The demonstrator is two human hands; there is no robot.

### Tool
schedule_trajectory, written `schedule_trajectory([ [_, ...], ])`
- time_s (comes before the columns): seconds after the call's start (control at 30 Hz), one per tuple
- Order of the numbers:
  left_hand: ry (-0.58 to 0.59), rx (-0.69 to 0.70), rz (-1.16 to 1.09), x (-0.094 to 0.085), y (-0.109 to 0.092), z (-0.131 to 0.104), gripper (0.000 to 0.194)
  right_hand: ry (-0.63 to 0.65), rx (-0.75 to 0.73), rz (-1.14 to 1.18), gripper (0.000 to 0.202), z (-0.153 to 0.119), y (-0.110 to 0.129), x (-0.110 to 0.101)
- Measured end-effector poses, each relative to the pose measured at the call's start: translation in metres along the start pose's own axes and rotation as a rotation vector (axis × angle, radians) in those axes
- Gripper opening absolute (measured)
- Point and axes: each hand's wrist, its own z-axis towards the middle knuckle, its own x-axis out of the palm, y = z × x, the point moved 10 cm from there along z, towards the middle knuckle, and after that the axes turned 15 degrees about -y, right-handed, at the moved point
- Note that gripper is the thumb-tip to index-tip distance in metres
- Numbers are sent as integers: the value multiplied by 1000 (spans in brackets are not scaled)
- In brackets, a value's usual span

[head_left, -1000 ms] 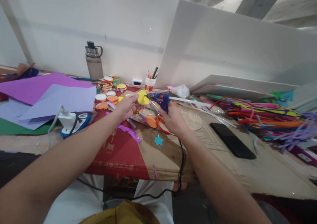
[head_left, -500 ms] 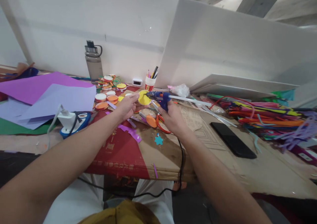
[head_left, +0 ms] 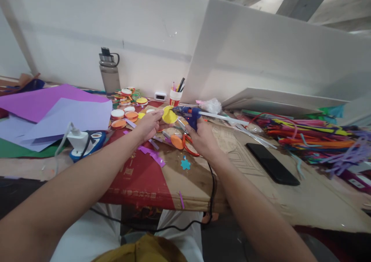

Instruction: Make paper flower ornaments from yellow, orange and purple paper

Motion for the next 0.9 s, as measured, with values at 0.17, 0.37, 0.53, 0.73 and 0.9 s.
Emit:
schedule_trajectory([
  [0.17,-24,48,-34,-4,-6,2,15,-32,-2,6,36,1,-3,-3],
  [0.37,11,47,-19,2,-7,-4,10,-33,16,6,38,1,-3,-1],
  [0.53,12,53,-8,1,-6,-3,10,14,-26,48,39,-2,5,7],
  [0.73,25,43,-1,1,-3,-3,14,-6,-6,58,38,-2,4,5],
  [0.9,-2,58,-30,0,-10,-4,10,-38,14,9,36,-1,-1,-2],
])
